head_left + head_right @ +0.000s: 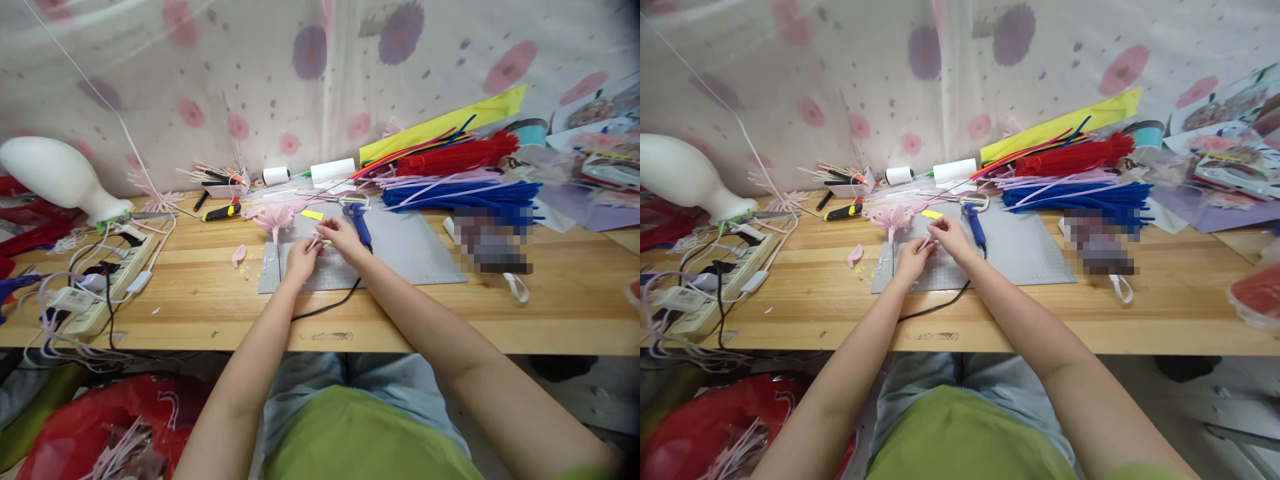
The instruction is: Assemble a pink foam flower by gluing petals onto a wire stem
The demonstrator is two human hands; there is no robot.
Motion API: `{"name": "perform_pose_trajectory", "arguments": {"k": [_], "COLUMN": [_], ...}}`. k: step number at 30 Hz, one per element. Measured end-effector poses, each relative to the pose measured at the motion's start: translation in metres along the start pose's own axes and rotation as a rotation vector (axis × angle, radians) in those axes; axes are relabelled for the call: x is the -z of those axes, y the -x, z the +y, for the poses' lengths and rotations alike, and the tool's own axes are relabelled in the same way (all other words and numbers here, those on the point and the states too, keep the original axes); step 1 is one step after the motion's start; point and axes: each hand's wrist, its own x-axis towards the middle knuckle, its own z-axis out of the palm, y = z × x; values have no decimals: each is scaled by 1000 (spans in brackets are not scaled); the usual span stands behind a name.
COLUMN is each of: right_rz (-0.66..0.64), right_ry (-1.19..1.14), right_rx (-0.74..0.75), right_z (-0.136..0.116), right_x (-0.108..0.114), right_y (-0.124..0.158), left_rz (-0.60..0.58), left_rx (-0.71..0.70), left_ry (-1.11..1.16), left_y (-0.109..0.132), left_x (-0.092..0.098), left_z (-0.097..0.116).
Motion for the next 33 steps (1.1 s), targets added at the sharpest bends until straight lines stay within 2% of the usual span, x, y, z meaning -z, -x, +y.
{"name": "perform_pose_trajectory", "arguments": {"k": [2, 5, 9, 11, 15, 18, 20, 22, 25, 27, 30, 33], "right_rz": [70, 139, 46, 33, 68, 12, -65, -133, -133, -120, -172, -229], "right_ry": [-76, -183, -451, -484, -380, -278, -207, -173, -204, -201, -103, -33], "right_rx": [-85, -275, -354, -335, -235, -122, -77, -67, -36, -4, 42, 57], "right_z": [4, 6, 1, -2, -2, -3, -4, -6, -8, -8, -5, -1], "right_x": [3, 4, -1, -2, 0, 3, 2, -1, -5, -5, 1, 9], "right_y": [2, 6, 15, 16, 13, 9, 6, 6, 11, 15, 19, 20], "left_rz": [-23, 1, -15, -45, -110, -42, 5, -27, -75, -24, 32, -56], "left_rx": [59, 77, 44, 42, -41, -82, -43, 43, 155, 184, 244, 302], "left_ry": [203, 364, 382, 323, 232, 242, 264, 342, 533, 628, 700, 734], "left_y": [-2, -4, -2, 0, 1, -1, -2, -3, -2, -1, 0, 3], "left_x": [-1, 0, 1, 0, 0, 2, 3, 4, 7, 9, 12, 17], "left_z": [-4, -6, -6, -6, -6, -4, -2, 1, 6, 9, 12, 11]}}
